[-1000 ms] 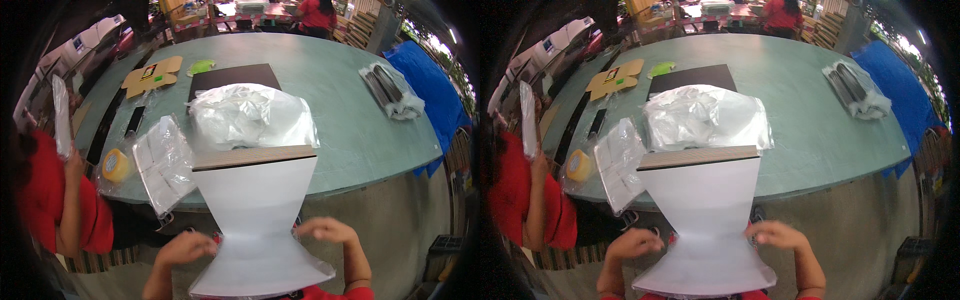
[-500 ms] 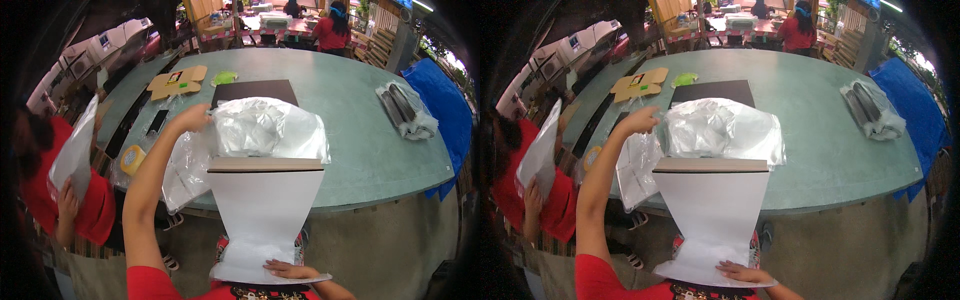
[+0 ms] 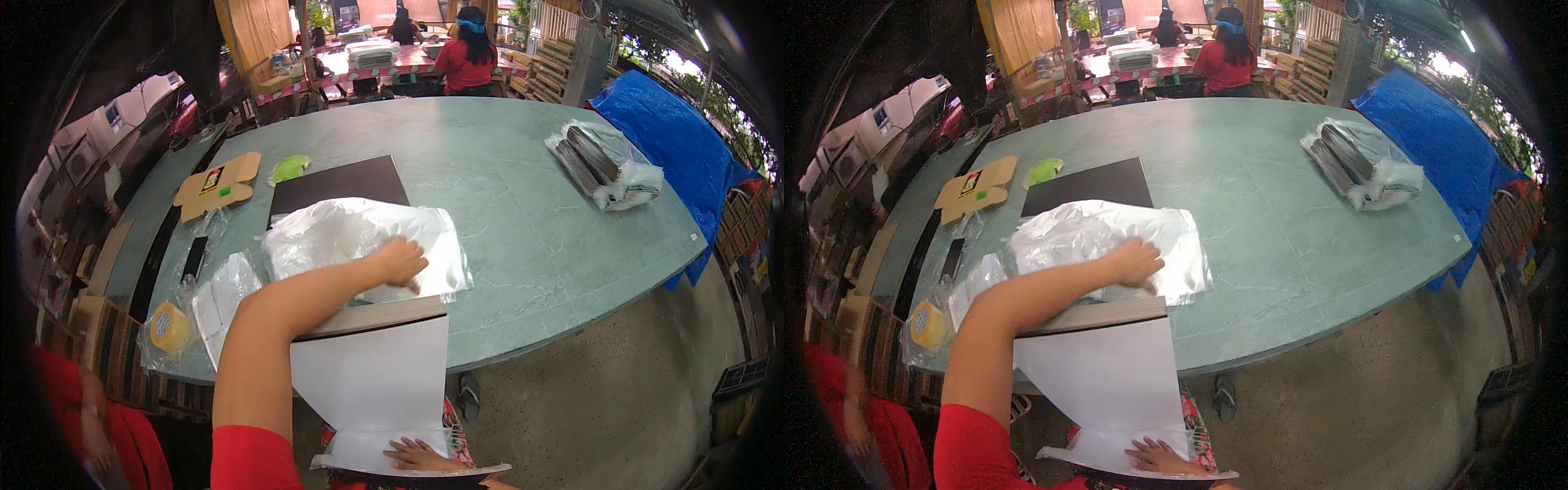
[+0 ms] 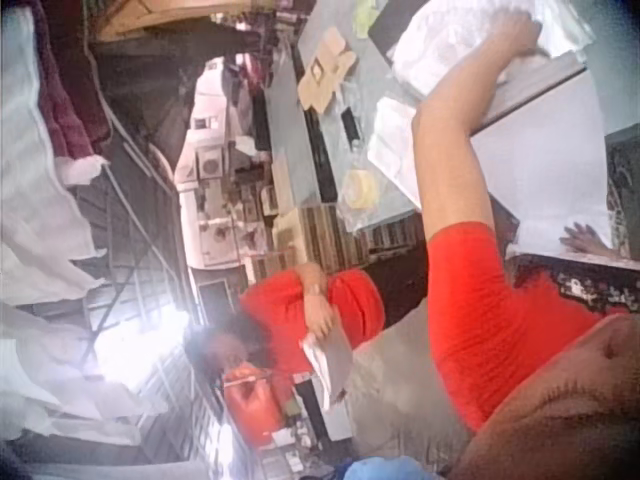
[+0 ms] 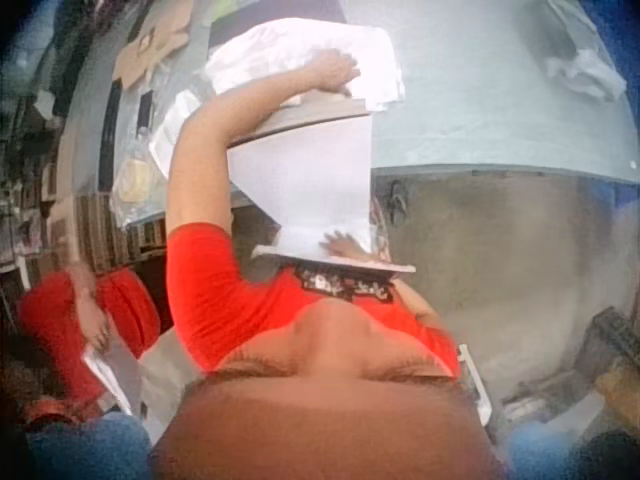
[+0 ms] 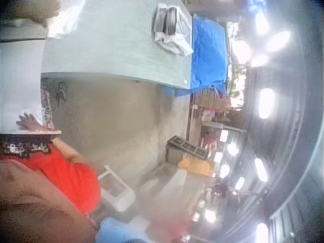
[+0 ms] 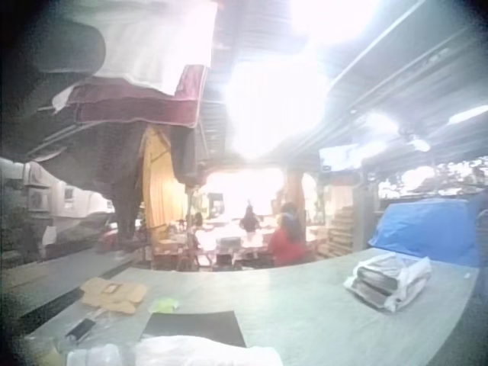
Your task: The person places a stack of paper into a plastic sleeve by hand and folds the sleeve over the top to secure it.
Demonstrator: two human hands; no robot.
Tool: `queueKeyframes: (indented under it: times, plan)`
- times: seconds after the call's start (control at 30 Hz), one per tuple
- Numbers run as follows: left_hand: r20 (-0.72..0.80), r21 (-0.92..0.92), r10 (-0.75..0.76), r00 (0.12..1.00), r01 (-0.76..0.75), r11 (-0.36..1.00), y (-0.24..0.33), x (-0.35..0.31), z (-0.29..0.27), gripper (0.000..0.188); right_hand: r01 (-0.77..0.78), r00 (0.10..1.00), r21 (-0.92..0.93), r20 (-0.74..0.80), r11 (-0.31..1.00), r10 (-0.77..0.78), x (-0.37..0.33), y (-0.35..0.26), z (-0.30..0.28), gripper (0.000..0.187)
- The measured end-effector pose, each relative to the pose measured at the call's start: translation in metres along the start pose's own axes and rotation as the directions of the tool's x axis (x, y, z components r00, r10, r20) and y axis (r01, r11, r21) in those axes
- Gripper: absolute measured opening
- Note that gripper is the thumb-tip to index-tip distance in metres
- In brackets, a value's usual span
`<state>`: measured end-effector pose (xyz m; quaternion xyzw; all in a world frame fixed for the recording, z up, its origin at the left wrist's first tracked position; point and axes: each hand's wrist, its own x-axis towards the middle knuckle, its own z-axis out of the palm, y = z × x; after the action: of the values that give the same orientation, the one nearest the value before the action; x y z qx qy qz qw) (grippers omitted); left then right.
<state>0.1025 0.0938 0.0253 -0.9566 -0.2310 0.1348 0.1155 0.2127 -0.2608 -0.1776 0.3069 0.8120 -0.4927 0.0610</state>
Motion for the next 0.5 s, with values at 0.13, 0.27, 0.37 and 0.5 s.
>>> queueKeyframes:
  times: [0.13, 0.27, 0.37, 0.5]
  plan:
    - [0.051, -0.395, -0.206, 0.977, 0.209, 0.895, -0.004, -0.004, 0.056, 0.037, 0.012, 1.0, -0.049, 0.028, 0.999, -0.011, 0.005, -0.001, -0.001, 0.055]
    - [-0.008, -0.481, -0.348, 0.937, 0.302, 0.823, -0.001, 0.005, 0.039, 0.028, 0.018, 0.999, 0.068, 0.025, 0.997, -0.02, 0.002, 0.003, -0.003, 0.054]
    - [-0.158, -0.673, -0.537, 0.828, 0.307, 0.672, -0.015, 0.003, 0.017, 0.021, 0.019, 0.998, 0.076, 0.065, 0.997, -0.024, 0.003, 0.001, -0.009, 0.055]
    - [-0.479, -0.826, -0.743, 0.468, 0.046, 0.561, -0.032, -0.008, -0.038, 0.025, 0.002, 0.996, 0.071, 0.089, 0.997, -0.008, -0.001, -0.007, -0.023, 0.055]
